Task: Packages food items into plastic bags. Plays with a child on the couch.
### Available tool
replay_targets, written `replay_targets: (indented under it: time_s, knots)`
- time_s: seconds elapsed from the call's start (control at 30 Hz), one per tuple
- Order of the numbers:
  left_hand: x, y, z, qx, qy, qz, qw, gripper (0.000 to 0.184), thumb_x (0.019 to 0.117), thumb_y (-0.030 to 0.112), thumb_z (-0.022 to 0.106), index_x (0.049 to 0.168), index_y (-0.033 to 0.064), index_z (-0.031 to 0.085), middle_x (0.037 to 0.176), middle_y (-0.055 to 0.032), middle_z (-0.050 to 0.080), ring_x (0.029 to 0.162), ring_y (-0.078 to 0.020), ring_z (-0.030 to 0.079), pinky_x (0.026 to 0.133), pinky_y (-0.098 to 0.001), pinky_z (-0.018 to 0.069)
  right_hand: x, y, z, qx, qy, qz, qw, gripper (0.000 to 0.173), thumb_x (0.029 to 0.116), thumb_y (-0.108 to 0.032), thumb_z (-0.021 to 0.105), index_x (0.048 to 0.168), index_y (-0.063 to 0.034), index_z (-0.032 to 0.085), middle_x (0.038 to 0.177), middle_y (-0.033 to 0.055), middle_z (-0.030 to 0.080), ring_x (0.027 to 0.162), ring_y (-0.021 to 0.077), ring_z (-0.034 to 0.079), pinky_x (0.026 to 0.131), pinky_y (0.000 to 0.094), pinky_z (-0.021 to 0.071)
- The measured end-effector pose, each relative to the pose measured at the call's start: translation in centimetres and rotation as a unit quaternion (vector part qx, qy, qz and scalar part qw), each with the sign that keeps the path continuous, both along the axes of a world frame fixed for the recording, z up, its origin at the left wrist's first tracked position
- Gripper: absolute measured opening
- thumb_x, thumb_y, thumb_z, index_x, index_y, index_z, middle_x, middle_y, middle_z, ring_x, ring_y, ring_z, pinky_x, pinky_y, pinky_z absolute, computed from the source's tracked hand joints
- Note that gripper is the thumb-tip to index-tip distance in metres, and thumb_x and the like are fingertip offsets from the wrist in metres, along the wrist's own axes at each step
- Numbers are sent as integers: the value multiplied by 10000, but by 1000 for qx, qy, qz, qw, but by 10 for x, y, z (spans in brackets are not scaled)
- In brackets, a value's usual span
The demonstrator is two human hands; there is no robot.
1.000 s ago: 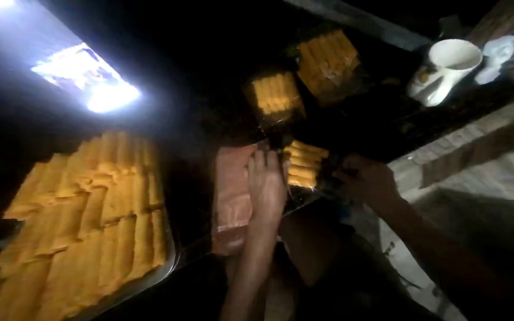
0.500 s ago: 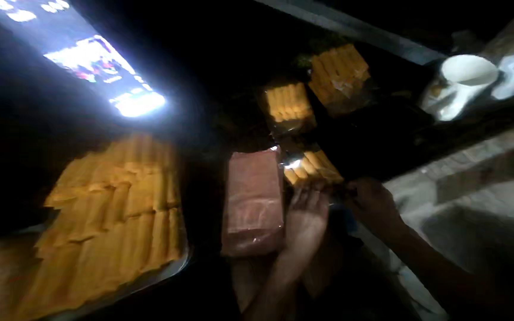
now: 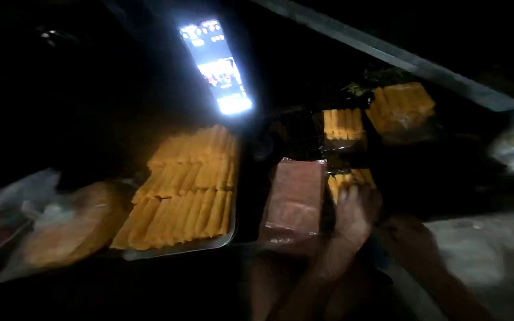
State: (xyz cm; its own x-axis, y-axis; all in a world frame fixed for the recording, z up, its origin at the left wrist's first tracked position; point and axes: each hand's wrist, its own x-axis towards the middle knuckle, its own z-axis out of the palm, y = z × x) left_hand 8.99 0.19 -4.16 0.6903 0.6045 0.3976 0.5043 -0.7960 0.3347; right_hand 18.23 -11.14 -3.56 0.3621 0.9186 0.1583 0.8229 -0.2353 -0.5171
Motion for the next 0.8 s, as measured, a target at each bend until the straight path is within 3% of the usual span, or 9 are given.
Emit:
replay_targets:
  time_s: [0.13, 0.2, 0.27, 0.37, 0.5, 0.57, 0.63, 0.73, 0.8]
  knots:
    - [-21, -12, 11, 0, 40, 63, 997, 270, 915, 91, 668, 1171, 67, 750, 1225, -154, 706, 1098, -365, 675, 895, -511, 544, 3, 16, -9, 91, -15, 25, 995, 377, 844, -166, 744, 1133, 67, 680, 1210, 305, 649, 1120, 505, 633, 919, 628, 529]
    - [-31, -16, 6, 43, 27, 89, 995, 226, 868, 59, 706, 1088, 33, 750, 1129, -169, 715, 1018, -360, 694, 812, -489, 576, 7, 31, -18, 127, -40, 58, 989, 441, 877, -214, 713, 1239, 33, 666, 1365, 283, 597, 1266, 496, 570, 1030, 620, 481]
    - [-39, -19, 2, 44, 18, 109, 993, 233, 860, 43, 714, 1090, 20, 749, 1119, -191, 715, 982, -361, 707, 797, -468, 592, 12, 45, -24, 135, -53, 99, 984, 439, 925, -197, 665, 1315, 3, 647, 1428, 245, 577, 1345, 467, 523, 1103, 604, 436]
    - [-50, -23, 7, -15, 50, 118, 992, 284, 882, -13, 673, 1163, -7, 717, 1158, -225, 692, 1027, -385, 698, 847, -455, 595, 11, 57, -19, 86, -48, 113, 989, 382, 937, -46, 639, 1315, 12, 655, 1405, 247, 596, 1328, 465, 542, 1090, 612, 441]
    - [-61, -25, 7, -40, 69, 125, 989, 303, 892, -26, 658, 1192, -16, 698, 1174, -226, 678, 1037, -369, 701, 828, -444, 606, 8, 64, -14, 89, -42, 106, 990, 329, 948, -18, 625, 1269, 31, 678, 1378, 252, 615, 1289, 466, 575, 1064, 609, 464]
    - [-64, -28, 11, -60, 75, 130, 987, 324, 894, -30, 659, 1217, -21, 680, 1196, -235, 670, 1042, -373, 702, 832, -460, 603, 7, 64, -8, 76, -30, 105, 991, 355, 959, -121, 658, 1285, 17, 674, 1370, 244, 623, 1296, 453, 572, 1079, 605, 452]
    - [-67, -29, 9, -61, 53, 130, 988, 330, 885, -22, 674, 1214, -32, 676, 1183, -243, 670, 1005, -373, 711, 818, -464, 608, 4, 64, 1, 38, -17, 95, 995, 503, 935, -291, 712, 1345, -8, 643, 1392, 241, 607, 1322, 454, 544, 1103, 618, 413]
    - [-71, -31, 8, -76, 45, 130, 988, 333, 904, -16, 664, 1236, -49, 654, 1191, -258, 662, 976, -377, 716, 793, -461, 611, -7, 69, 0, 44, -31, 72, 996, 592, 841, -304, 800, 1334, -13, 649, 1364, 249, 620, 1294, 472, 554, 1067, 662, 415]
    - [-72, -33, 11, -85, 47, 126, 987, 331, 912, -42, 641, 1241, -74, 641, 1193, -270, 657, 994, -390, 711, 808, -471, 606, -14, 73, 0, 53, -36, 53, 997, 563, 839, -287, 809, 1301, 1, 666, 1335, 247, 636, 1269, 479, 567, 1046, 679, 415]
